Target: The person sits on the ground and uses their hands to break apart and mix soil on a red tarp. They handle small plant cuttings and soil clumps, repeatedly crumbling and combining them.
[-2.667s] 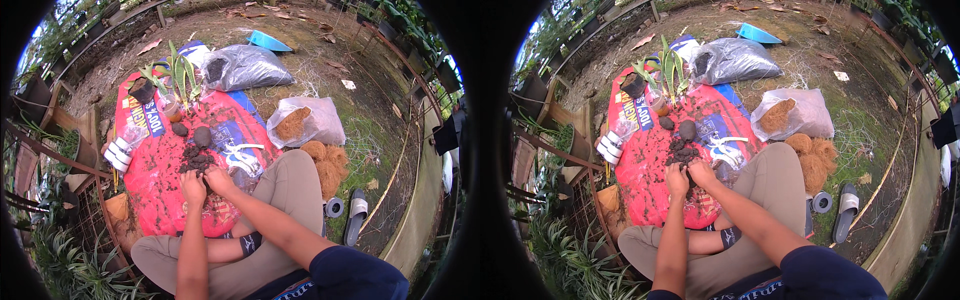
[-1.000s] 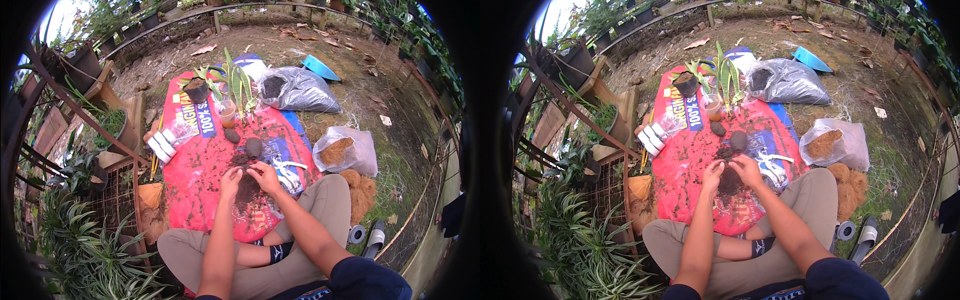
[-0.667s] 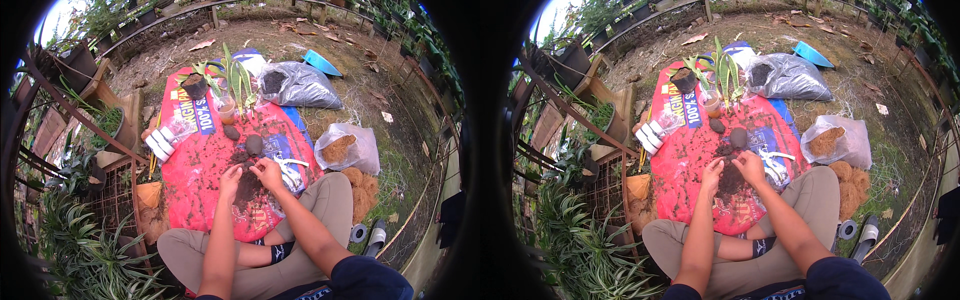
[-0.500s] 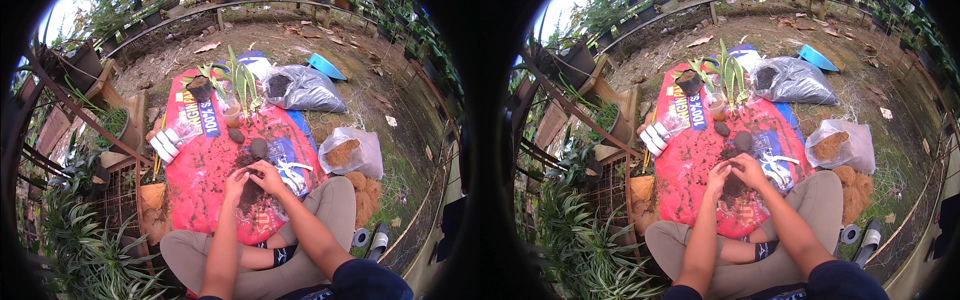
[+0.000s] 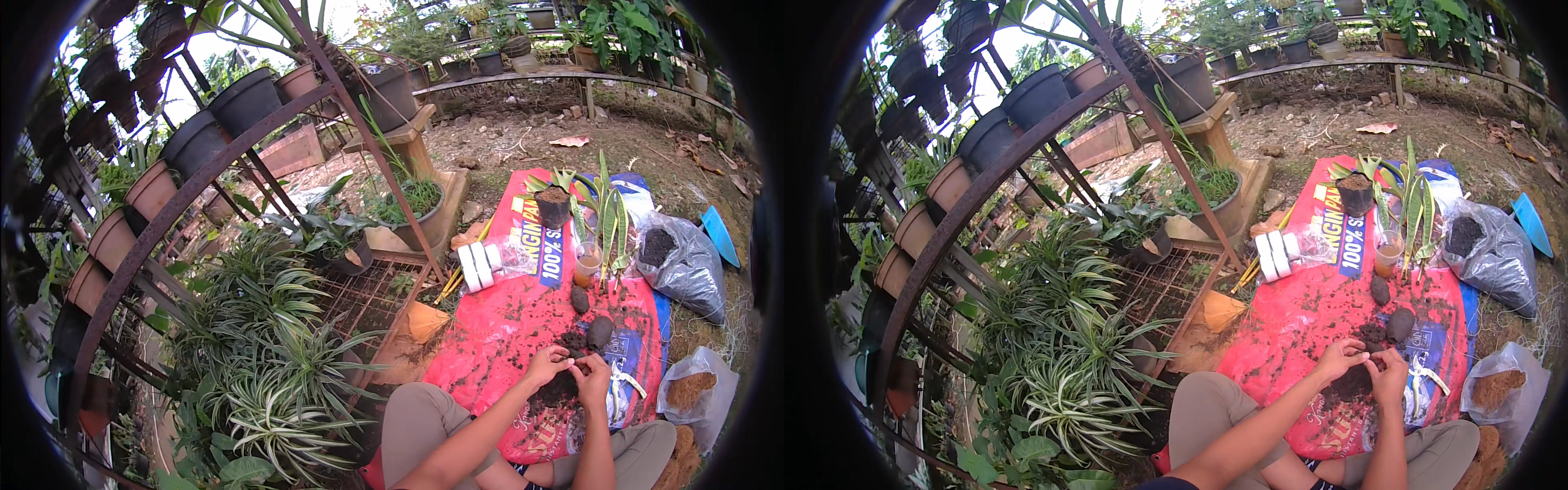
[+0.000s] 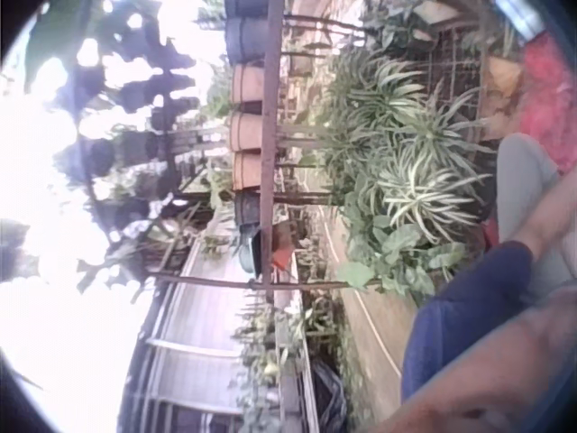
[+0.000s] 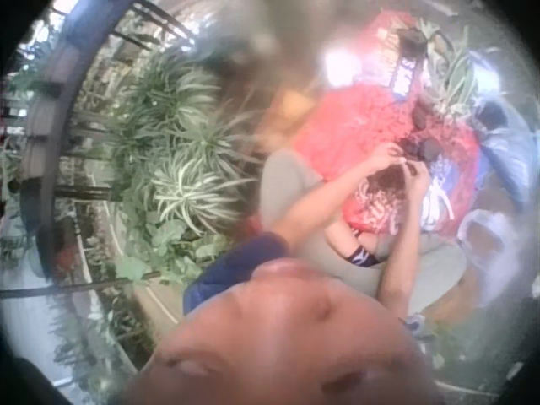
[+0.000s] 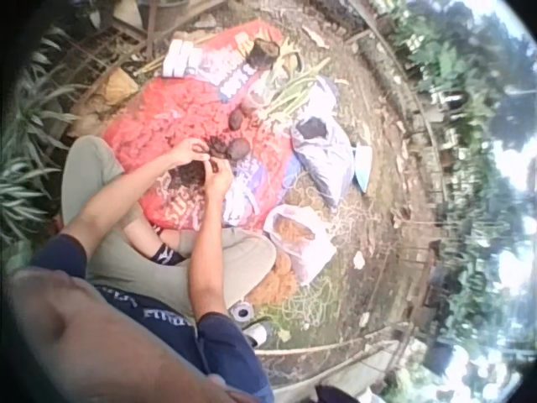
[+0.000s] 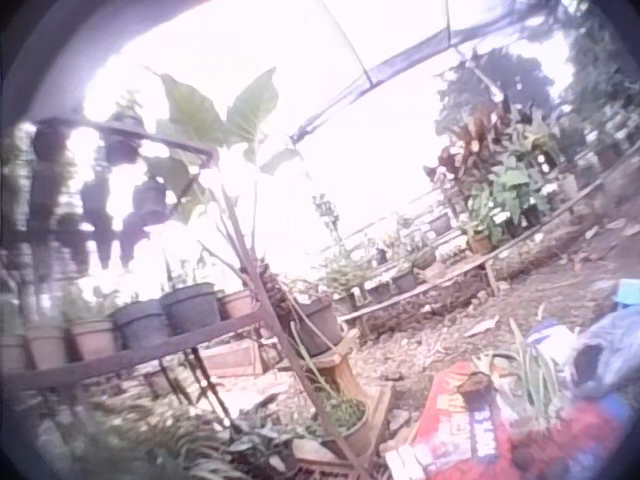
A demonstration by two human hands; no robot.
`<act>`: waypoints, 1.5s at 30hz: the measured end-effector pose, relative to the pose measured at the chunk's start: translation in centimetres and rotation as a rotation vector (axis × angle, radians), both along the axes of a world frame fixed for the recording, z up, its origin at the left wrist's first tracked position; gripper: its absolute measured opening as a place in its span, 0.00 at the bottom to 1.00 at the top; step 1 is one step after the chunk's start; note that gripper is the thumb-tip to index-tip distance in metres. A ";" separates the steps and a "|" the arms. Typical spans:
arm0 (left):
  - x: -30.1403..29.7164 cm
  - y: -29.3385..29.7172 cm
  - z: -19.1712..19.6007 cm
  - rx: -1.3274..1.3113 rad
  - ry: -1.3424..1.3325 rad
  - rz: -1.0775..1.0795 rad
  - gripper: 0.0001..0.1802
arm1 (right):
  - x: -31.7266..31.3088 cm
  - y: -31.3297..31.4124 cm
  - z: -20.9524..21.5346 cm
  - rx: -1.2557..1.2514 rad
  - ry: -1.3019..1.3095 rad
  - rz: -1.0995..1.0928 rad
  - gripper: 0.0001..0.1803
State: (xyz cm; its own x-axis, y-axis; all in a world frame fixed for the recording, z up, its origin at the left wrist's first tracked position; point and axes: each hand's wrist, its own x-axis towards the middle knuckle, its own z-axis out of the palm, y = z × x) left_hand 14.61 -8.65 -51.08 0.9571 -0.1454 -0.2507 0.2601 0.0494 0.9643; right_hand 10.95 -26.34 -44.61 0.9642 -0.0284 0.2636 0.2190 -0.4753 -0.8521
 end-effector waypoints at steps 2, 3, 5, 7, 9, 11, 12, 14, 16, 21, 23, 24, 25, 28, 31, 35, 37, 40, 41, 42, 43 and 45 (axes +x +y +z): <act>0.9 -0.4 1.1 0.166 -0.008 -0.057 0.22 | 0.2 -0.4 -0.1 -0.005 -0.001 -0.030 0.10; 1.2 -0.4 1.5 0.183 0.000 -0.109 0.22 | 0.3 -0.4 0.1 0.001 -0.019 -0.033 0.09; 1.9 -0.2 2.1 0.223 0.016 -0.219 0.23 | 0.7 -0.2 -0.1 -0.015 -0.068 -0.015 0.08; 1.8 0.2 2.1 0.293 0.078 -0.238 0.24 | 1.1 0.0 -0.6 -0.059 -0.129 0.025 0.07; 1.2 0.3 1.6 0.337 0.132 -0.191 0.24 | 1.0 0.5 -0.7 -0.105 -0.159 0.072 0.09; 1.0 0.7 1.1 0.303 0.132 -0.169 0.20 | 0.5 0.7 -0.6 -0.153 -0.125 0.101 0.11; 0.5 0.8 0.6 0.261 0.112 -0.132 0.19 | 0.5 0.7 -0.5 -0.150 -0.089 0.123 0.14; -1.0 0.6 -0.5 0.207 0.122 -0.027 0.14 | 0.2 1.1 -0.1 -0.148 -0.043 0.163 0.13; -1.0 0.6 -1.5 0.341 0.023 -0.010 0.14 | 0.4 0.8 -0.5 -0.211 -0.010 0.197 0.15; -0.4 1.0 -2.1 0.412 -0.161 0.047 0.14 | 0.3 0.7 0.3 -0.118 0.030 0.192 0.20; -0.4 1.2 -2.1 0.357 -0.101 0.055 0.14 | 0.3 0.8 0.4 -0.079 -0.002 0.204 0.22; -0.4 1.4 -2.1 0.339 -0.092 0.064 0.14 | 0.2 1.1 0.6 -0.064 -0.008 0.202 0.22; -0.7 1.7 -2.2 0.321 -0.083 0.072 0.14 | 0.2 1.1 0.3 -0.070 -0.020 0.211 0.21; -0.7 0.6 -0.4 0.379 -0.060 0.104 0.17 | 0.4 0.0 -0.5 -0.114 -0.007 0.165 0.15; -1.0 1.3 -1.4 0.306 -0.079 0.191 0.17 | 0.7 0.6 -0.7 -0.109 0.023 0.131 0.14; -1.4 0.7 1.3 0.224 -0.067 0.106 0.14 | 1.1 -0.7 -1.0 -0.003 0.050 0.053 0.15; -1.5 1.5 1.3 0.206 -0.041 0.029 0.20 | 1.0 -0.4 -0.6 0.033 0.069 0.036 0.16; -1.3 -0.3 3.4 0.120 0.089 -0.001 0.19 | 1.1 -1.0 -1.2 0.172 0.073 -0.001 0.14; -1.3 -0.5 3.8 0.094 0.129 -0.005 0.19 | 1.2 -0.8 -1.3 0.200 0.083 -0.003 0.14; -1.5 -1.0 4.2 0.072 0.103 0.005 0.19 | 1.1 -0.9 -1.3 0.226 0.093 -0.003 0.14; -1.6 -1.5 4.6 0.049 0.078 0.016 0.20 | 1.0 -1.2 -1.3 0.195 0.085 0.004 0.13; -1.6 -1.3 4.6 0.018 0.045 0.035 0.19 | 0.9 -1.0 -1.3 0.147 0.066 0.034 0.13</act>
State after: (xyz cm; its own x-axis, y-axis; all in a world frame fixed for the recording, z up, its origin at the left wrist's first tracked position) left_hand 12.98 -9.92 -46.51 0.9492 -0.1067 -0.2960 0.3017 0.0417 0.9525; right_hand 11.83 -27.37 -45.96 0.9803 -0.0286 0.1953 0.1744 -0.3380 -0.9248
